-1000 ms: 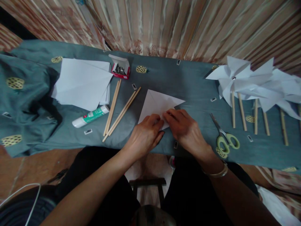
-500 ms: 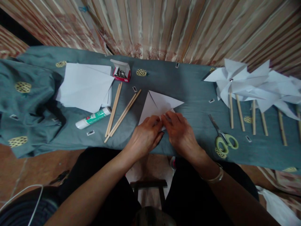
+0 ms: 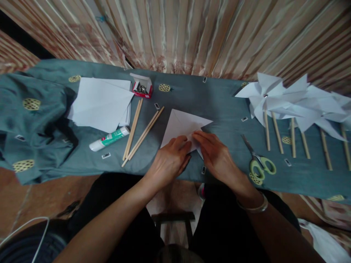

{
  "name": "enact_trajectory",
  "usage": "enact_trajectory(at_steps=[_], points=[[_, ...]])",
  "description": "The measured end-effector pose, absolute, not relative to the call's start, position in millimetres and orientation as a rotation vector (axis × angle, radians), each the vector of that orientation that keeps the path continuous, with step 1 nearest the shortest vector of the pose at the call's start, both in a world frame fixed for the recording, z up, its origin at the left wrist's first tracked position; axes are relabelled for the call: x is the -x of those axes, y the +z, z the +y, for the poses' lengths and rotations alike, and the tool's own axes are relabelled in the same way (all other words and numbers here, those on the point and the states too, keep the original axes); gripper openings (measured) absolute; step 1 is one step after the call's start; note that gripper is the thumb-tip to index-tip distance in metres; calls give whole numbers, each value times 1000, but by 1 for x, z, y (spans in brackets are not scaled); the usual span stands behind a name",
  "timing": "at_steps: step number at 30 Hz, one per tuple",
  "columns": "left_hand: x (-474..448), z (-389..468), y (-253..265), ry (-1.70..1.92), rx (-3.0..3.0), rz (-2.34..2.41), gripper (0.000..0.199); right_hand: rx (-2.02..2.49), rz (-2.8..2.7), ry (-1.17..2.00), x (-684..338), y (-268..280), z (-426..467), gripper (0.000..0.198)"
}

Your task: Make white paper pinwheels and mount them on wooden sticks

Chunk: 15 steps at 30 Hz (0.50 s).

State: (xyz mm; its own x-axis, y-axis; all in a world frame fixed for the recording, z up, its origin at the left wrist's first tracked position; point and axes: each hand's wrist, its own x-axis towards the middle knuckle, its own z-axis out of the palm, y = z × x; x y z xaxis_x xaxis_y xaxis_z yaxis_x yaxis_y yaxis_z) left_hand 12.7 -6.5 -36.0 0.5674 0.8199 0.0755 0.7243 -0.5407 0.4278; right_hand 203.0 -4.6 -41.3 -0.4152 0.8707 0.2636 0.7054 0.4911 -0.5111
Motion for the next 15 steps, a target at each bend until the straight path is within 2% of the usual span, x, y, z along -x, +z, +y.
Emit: enact_trajectory(at_steps=[4, 15], points=[[-15, -8, -35, 386, -2543, 1235, 38, 1297, -2206, 424, -200, -41, -4, 39], [-18, -1, -30, 261, -2544, 1195, 26, 1354, -2070, 304, -202, -33, 38, 28]])
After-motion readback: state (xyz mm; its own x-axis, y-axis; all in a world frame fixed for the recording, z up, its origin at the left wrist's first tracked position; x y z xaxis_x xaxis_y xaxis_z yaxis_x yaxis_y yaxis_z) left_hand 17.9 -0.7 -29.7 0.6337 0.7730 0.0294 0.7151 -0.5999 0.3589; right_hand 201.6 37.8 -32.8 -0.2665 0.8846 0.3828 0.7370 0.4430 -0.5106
